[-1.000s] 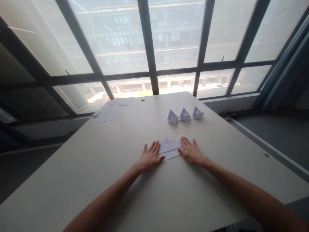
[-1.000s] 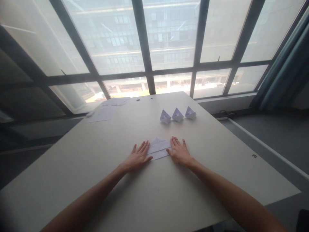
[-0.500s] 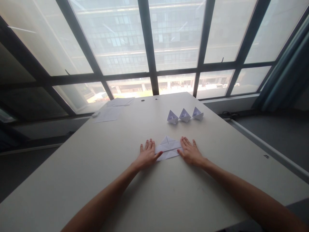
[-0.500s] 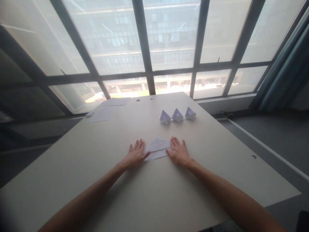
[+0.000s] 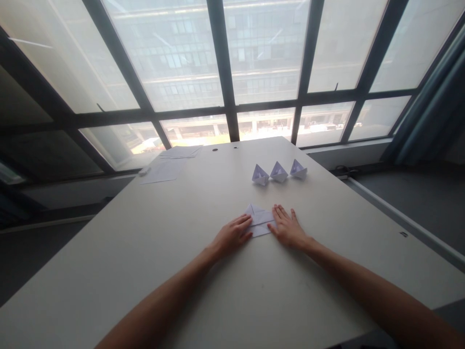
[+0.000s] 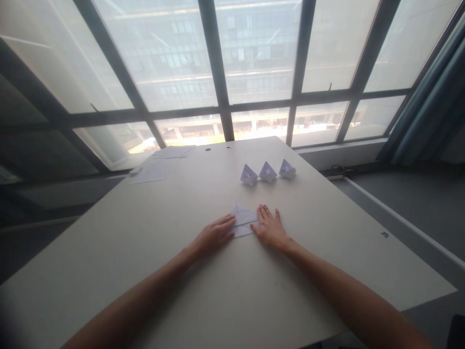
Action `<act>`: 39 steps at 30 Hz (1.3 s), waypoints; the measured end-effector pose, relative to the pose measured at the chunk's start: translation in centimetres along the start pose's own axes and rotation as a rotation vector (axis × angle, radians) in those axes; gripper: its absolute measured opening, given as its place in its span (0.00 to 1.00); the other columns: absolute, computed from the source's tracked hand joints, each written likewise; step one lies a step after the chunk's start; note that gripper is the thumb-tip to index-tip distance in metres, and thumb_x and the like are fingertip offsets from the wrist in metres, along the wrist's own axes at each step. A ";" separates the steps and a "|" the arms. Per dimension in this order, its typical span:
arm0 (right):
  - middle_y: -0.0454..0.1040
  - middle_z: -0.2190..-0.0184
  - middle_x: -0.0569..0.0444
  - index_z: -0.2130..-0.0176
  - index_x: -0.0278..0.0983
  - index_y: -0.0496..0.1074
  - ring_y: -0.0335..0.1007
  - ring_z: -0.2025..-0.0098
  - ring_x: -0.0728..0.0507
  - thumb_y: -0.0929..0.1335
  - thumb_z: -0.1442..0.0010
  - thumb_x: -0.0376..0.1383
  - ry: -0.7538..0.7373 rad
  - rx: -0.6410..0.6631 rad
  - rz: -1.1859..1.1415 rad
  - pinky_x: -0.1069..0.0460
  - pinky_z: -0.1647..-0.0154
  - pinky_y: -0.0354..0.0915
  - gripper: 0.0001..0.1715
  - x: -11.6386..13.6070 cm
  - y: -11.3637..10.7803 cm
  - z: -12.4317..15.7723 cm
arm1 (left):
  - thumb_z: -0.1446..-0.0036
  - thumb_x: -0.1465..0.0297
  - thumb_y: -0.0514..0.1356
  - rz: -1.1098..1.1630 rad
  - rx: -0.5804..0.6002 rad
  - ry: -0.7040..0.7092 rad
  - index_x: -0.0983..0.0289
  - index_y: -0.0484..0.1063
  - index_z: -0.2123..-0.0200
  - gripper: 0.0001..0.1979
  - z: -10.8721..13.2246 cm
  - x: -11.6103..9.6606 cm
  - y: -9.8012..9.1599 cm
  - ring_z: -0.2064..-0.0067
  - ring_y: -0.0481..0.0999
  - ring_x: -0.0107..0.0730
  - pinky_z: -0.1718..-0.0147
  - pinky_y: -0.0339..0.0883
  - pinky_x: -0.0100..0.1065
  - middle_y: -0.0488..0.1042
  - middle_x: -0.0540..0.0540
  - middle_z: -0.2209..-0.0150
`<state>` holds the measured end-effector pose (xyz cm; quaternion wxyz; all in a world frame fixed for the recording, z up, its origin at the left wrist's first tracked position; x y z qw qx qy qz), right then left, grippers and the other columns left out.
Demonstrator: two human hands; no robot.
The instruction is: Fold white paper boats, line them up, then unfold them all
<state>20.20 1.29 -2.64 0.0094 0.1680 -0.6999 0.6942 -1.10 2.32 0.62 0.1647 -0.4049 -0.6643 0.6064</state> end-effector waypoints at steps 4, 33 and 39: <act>0.39 0.30 0.41 0.31 0.30 0.42 0.28 0.29 0.36 0.54 0.34 0.52 -0.046 0.025 -0.042 0.32 0.33 0.29 0.44 -0.3 -0.6 -0.2 | 0.38 0.56 0.55 0.080 0.016 -0.049 0.60 0.61 0.36 0.29 0.0 1.2 0.3 0.34 0.57 0.40 0.35 0.53 0.41 0.60 0.54 0.35; 0.70 0.42 0.52 0.50 0.44 0.74 0.57 0.35 0.38 0.70 0.41 0.43 -0.192 -0.100 -0.267 0.35 0.34 0.43 0.19 -1.2 -2.1 -0.8 | 0.45 0.62 0.64 0.355 -0.126 -0.142 0.59 0.71 0.44 0.25 0.0 1.6 -0.7 0.47 0.74 0.45 0.46 0.67 0.42 0.74 0.54 0.46; 0.80 0.59 0.52 0.65 0.42 0.80 0.73 0.52 0.41 0.67 0.38 0.40 -0.280 -0.298 -0.436 0.41 0.40 0.56 0.11 -0.8 -3.1 -0.7 | 0.44 0.60 0.62 0.494 -0.246 -0.207 0.61 0.80 0.58 0.15 -0.2 2.3 -0.8 0.57 0.80 0.43 0.54 0.72 0.41 0.80 0.54 0.57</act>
Point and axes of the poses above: each hand's wrist, its own z-axis away from the middle knuckle, its own y-axis out of the palm, x = y × z, the point moved 4 cm from there along -z, towards the middle knuckle
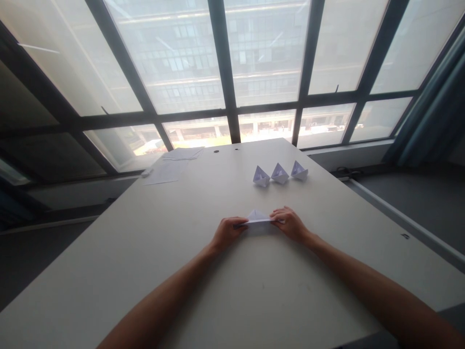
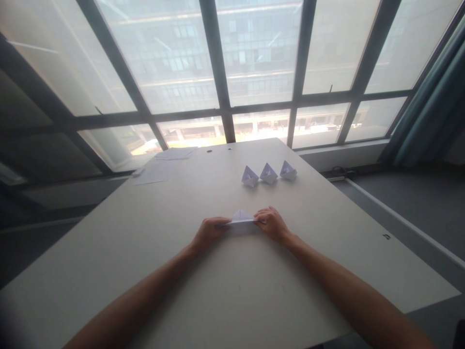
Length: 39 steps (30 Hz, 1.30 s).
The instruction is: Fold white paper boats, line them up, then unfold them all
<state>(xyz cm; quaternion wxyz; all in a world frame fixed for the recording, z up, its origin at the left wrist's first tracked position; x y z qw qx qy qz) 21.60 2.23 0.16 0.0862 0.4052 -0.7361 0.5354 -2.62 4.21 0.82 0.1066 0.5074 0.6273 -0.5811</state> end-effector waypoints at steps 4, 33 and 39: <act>0.79 0.69 0.50 0.69 0.38 0.79 0.73 0.65 0.43 0.68 0.39 0.44 -0.024 -0.139 -0.213 0.48 0.58 0.66 0.14 0.5 -0.7 -0.1 | 0.45 0.58 0.64 0.121 -0.112 -0.107 0.63 0.81 0.64 0.14 0.1 0.6 -0.6 0.63 0.80 0.42 0.63 0.72 0.37 0.82 0.54 0.65; 0.74 0.74 0.55 0.63 0.36 0.76 0.68 0.72 0.46 0.70 0.48 0.42 0.365 -0.236 -0.087 0.52 0.69 0.61 0.14 -2.4 -0.1 0.1 | 0.42 0.67 0.58 -0.429 -0.154 -0.117 0.61 0.78 0.62 0.09 0.2 0.6 -0.5 0.59 0.76 0.39 0.57 0.69 0.39 0.78 0.56 0.62; 0.76 0.71 0.54 0.62 0.38 0.75 0.70 0.68 0.45 0.69 0.45 0.40 0.365 -0.178 0.155 0.52 0.64 0.60 0.11 -1.3 -0.1 0.1 | 0.33 0.69 0.49 -0.631 0.062 0.227 0.62 0.67 0.42 0.19 0.9 -2.3 1.5 0.34 0.57 0.39 0.36 0.49 0.46 0.62 0.59 0.36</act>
Point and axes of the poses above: each hand's wrist, its own z-axis away from the middle knuckle, its own y-axis out of the palm, x = y × z, the point moved 4 cm from there along -z, towards the middle knuckle
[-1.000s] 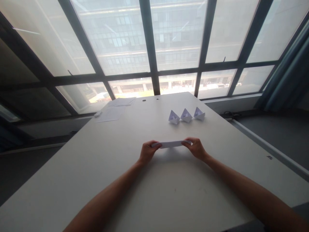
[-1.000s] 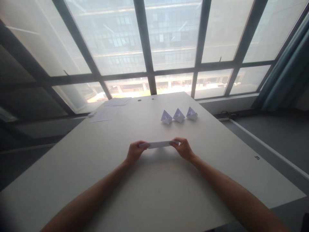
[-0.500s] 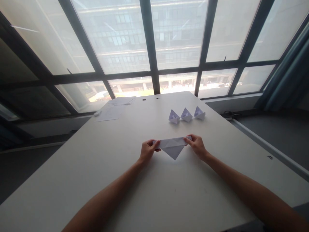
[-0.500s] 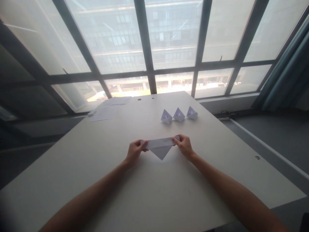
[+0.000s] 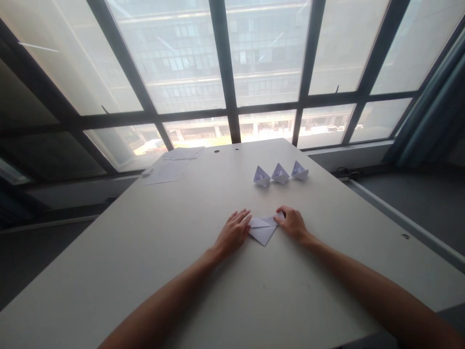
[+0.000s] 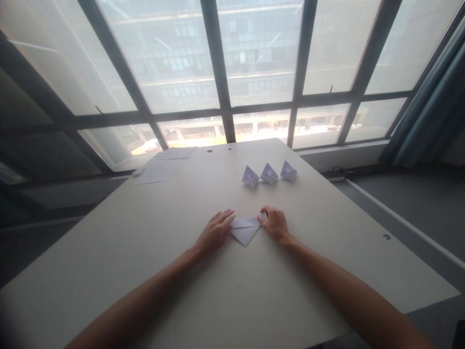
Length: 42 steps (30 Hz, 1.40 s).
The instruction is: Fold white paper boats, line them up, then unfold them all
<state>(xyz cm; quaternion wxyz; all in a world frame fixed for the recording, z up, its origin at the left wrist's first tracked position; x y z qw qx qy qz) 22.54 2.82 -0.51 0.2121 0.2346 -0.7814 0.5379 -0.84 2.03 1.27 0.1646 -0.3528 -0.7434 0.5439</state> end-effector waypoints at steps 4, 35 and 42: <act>0.77 0.68 0.52 0.62 0.38 0.75 0.71 0.62 0.43 0.69 0.43 0.39 -0.042 0.015 0.101 0.49 0.56 0.61 0.09 0.5 -0.1 0.2 | 0.33 0.55 0.46 0.015 0.222 0.120 0.63 0.51 0.33 0.30 0.4 -1.6 1.3 0.31 0.48 0.40 0.35 0.44 0.46 0.50 0.60 0.32; 0.43 0.31 0.40 0.31 0.28 0.45 0.34 0.29 0.38 0.47 0.35 0.59 -0.316 0.411 0.362 0.38 0.31 0.36 0.48 0.2 1.6 2.3 | 0.33 0.52 0.39 -0.083 0.307 -0.146 0.66 0.47 0.32 0.34 1.7 0.5 1.7 0.30 0.41 0.44 0.34 0.36 0.51 0.43 0.61 0.30; 0.44 0.31 0.41 0.31 0.29 0.46 0.35 0.29 0.39 0.47 0.33 0.55 -0.289 0.406 0.357 0.38 0.32 0.36 0.44 0.2 1.6 2.3 | 0.33 0.52 0.37 -0.109 0.261 -0.249 0.68 0.47 0.32 0.35 1.9 1.5 2.1 0.30 0.41 0.45 0.35 0.36 0.53 0.43 0.62 0.31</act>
Point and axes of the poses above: each hand's wrist, its own z-axis away from the middle knuckle, its own y-axis out of the palm, x = y × z, the point moved 4 cm from there along -z, towards the middle knuckle
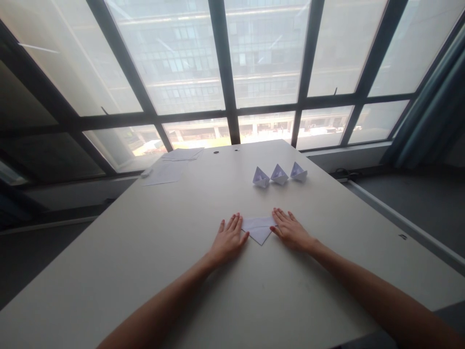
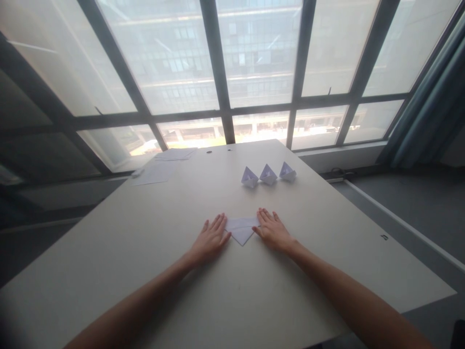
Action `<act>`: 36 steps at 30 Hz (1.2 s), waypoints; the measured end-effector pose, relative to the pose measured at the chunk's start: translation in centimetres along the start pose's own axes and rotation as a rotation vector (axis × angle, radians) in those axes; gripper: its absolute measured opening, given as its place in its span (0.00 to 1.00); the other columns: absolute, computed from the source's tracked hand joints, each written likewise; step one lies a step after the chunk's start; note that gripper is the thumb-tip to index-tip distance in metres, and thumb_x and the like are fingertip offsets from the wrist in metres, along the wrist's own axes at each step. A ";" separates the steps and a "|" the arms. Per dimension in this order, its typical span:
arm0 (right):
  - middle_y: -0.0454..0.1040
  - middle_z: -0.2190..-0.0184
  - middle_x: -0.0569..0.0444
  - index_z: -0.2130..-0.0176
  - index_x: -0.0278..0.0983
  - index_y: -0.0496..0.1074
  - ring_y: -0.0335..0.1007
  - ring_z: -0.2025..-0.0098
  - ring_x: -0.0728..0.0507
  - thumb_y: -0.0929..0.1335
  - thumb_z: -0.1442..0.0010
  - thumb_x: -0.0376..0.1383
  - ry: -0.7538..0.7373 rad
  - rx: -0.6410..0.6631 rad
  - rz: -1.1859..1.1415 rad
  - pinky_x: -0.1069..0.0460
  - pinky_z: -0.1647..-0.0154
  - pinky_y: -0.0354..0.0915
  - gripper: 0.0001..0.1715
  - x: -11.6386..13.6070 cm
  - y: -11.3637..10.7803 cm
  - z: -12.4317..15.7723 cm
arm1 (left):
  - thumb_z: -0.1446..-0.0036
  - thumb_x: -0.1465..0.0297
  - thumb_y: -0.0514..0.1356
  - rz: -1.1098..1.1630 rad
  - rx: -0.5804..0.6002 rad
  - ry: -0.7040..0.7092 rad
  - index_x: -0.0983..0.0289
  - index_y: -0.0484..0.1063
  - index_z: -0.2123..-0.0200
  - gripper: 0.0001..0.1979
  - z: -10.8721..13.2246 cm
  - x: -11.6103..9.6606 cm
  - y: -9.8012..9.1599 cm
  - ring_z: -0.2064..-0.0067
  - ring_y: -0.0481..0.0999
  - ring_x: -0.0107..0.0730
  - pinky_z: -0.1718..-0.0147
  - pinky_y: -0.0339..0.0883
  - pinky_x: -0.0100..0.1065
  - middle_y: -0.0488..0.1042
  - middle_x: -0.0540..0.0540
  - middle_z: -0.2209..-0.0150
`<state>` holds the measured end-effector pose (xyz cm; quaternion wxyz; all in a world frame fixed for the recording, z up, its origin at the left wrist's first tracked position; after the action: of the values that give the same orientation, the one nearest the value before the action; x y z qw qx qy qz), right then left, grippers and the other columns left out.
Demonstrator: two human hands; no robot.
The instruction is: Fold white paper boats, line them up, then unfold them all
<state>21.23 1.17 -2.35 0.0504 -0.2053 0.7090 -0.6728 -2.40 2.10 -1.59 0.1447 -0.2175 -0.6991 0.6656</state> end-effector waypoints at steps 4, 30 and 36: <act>0.46 0.31 0.43 0.32 0.30 0.48 0.39 0.30 0.39 0.47 0.31 0.48 0.014 -0.004 -0.002 0.38 0.32 0.38 0.37 -0.1 0.0 -0.1 | 0.33 0.54 0.38 -0.004 -0.008 -0.066 0.70 0.48 0.32 0.34 -0.1 0.0 -0.1 0.30 0.41 0.46 0.36 0.37 0.54 0.43 0.64 0.31; 0.48 0.31 0.43 0.32 0.34 0.50 0.38 0.30 0.37 0.52 0.32 0.53 -0.219 -0.004 -0.025 0.36 0.32 0.35 0.39 3.1 -1.6 0.6 | 0.33 0.54 0.41 -0.035 -0.097 0.003 0.66 0.50 0.33 0.32 -0.7 0.0 -0.8 0.30 0.40 0.47 0.35 0.30 0.58 0.46 0.62 0.31; 0.44 0.31 0.42 0.31 0.33 0.46 0.37 0.29 0.37 0.53 0.33 0.55 -0.230 0.024 -0.036 0.35 0.32 0.34 0.42 3.2 -0.8 0.6 | 0.32 0.56 0.41 -0.011 -0.111 0.299 0.68 0.49 0.32 0.31 -0.2 -3.2 -1.9 0.30 0.43 0.40 0.33 0.33 0.46 0.49 0.62 0.32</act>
<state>18.70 -0.56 -0.99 0.1216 -0.2933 0.6865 -0.6542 0.27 0.66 0.59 0.2387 -0.3181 -0.7068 0.5851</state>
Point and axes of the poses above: each hand's wrist, its own z-axis away from the middle knuckle, its own y-axis out of the palm, x = y × z, the point moved 4 cm from there along -z, towards the middle knuckle
